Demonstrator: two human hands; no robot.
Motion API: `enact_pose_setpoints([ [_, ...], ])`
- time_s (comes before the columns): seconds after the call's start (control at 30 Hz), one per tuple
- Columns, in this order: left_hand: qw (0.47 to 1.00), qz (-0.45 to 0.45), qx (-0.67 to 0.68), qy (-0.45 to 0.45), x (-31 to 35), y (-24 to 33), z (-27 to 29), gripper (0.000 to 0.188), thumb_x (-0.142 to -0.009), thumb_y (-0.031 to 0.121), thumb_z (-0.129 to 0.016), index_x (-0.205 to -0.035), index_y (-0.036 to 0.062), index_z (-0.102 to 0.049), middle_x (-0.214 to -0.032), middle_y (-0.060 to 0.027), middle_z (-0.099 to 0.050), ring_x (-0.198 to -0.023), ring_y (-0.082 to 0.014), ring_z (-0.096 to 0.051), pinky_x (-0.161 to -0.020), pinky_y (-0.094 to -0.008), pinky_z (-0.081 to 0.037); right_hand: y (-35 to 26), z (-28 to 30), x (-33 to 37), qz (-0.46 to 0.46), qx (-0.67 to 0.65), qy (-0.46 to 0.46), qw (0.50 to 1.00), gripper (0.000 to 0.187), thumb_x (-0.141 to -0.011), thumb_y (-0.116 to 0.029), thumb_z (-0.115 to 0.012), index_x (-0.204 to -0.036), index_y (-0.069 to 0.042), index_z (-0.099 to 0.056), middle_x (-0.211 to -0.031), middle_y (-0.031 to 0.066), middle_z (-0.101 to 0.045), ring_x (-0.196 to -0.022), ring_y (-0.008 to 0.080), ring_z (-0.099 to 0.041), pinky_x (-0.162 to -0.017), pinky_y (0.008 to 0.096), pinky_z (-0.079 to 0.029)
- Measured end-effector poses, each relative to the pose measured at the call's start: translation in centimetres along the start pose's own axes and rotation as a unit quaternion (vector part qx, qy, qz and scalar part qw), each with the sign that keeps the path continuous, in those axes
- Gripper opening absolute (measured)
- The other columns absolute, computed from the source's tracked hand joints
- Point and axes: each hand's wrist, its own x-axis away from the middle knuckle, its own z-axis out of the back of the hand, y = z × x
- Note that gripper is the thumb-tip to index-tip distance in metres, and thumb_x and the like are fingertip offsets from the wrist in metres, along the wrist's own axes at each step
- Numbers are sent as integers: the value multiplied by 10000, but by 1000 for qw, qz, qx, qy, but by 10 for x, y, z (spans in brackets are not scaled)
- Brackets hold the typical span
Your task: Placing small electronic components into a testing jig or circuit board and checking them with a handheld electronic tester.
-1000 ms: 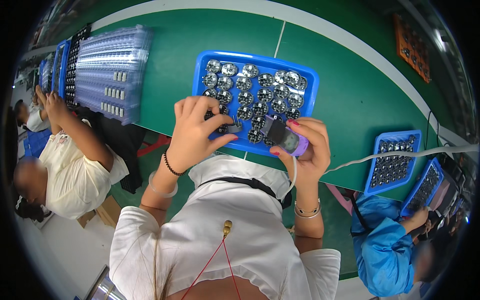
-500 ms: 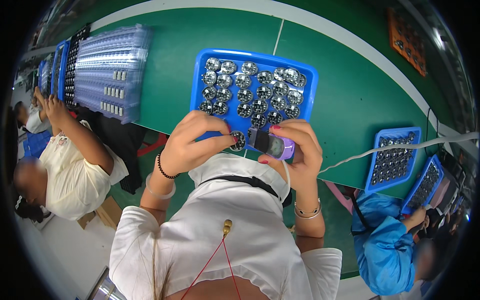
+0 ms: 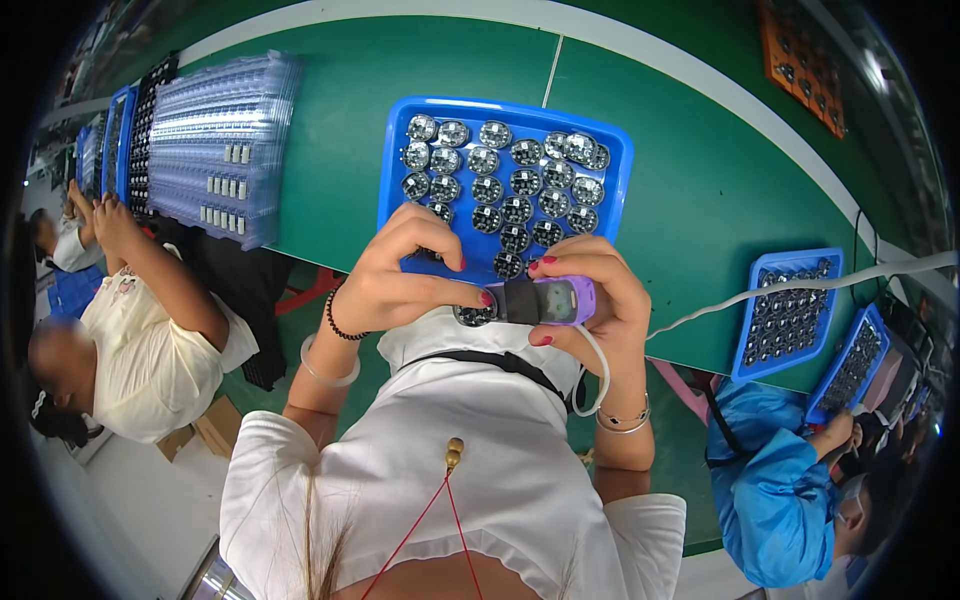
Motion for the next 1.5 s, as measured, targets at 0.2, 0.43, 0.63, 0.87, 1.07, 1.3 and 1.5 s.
enact_pose_setpoints([
  [0.2,996,80,-13,-29,-2,8,4,319,-656,14,-684,-963,101,-677,-895,-50,-568,-831,-207,-537,-743,-315,-399,-1,-1,-2,18,27,25,999,539,-554,-222,-849,-970,13,-599,-921,117,-597,-886,234,-565,-762,324,-464],
  [0.43,995,100,10,-16,1,11,0,358,-655,35,-735,-995,5,-627,-973,-102,-616,-842,-241,-582,-726,-309,-454,-5,-4,-6,105,203,-13,973,510,-548,-245,-839,-940,-15,-608,-900,105,-590,-832,246,-574,-709,327,-466],
  [0.63,992,116,42,-17,1,8,-2,311,-667,52,-734,-963,14,-648,-921,-91,-616,-817,-233,-586,-708,-319,-468,-5,-7,-5,98,219,-14,971,499,-551,-238,-831,-946,-24,-614,-905,99,-590,-834,245,-577,-704,327,-474],
  [0.87,997,67,-37,5,-9,7,-12,287,-687,66,-713,-964,42,-643,-929,-66,-605,-817,-231,-578,-702,-321,-470,-4,-3,-6,96,244,-25,965,521,-559,-217,-833,-969,-9,-589,-947,122,-597,-899,266,-576,-748,345,-482],
  [1.07,991,70,-113,-28,-13,8,-7,191,-699,145,-708,-877,102,-652,-935,-24,-604,-847,-215,-561,-725,-317,-421,-3,0,-12,83,263,-39,960,542,-557,-181,-841,-1009,-2,-601,-978,124,-600,-907,247,-583,-774,323,-482],
  [1.3,972,120,-199,-45,-4,6,-4,144,-630,134,-729,-765,117,-679,-968,-19,-606,-974,-233,-519,-838,-366,-350,-1,27,-22,-34,55,252,966,393,-818,-61,-585,-1178,42,-467,-974,105,-545,-880,215,-575,-812,328,-476],
  [1.5,961,135,-227,-83,6,5,-6,115,-620,150,-727,-730,128,-700,-973,-19,-554,-998,-252,-472,-854,-383,-320,-3,91,-36,-42,-42,348,936,191,-816,-35,-535,-1002,1,-515,-825,100,-530,-734,187,-557,-679,306,-486],
])
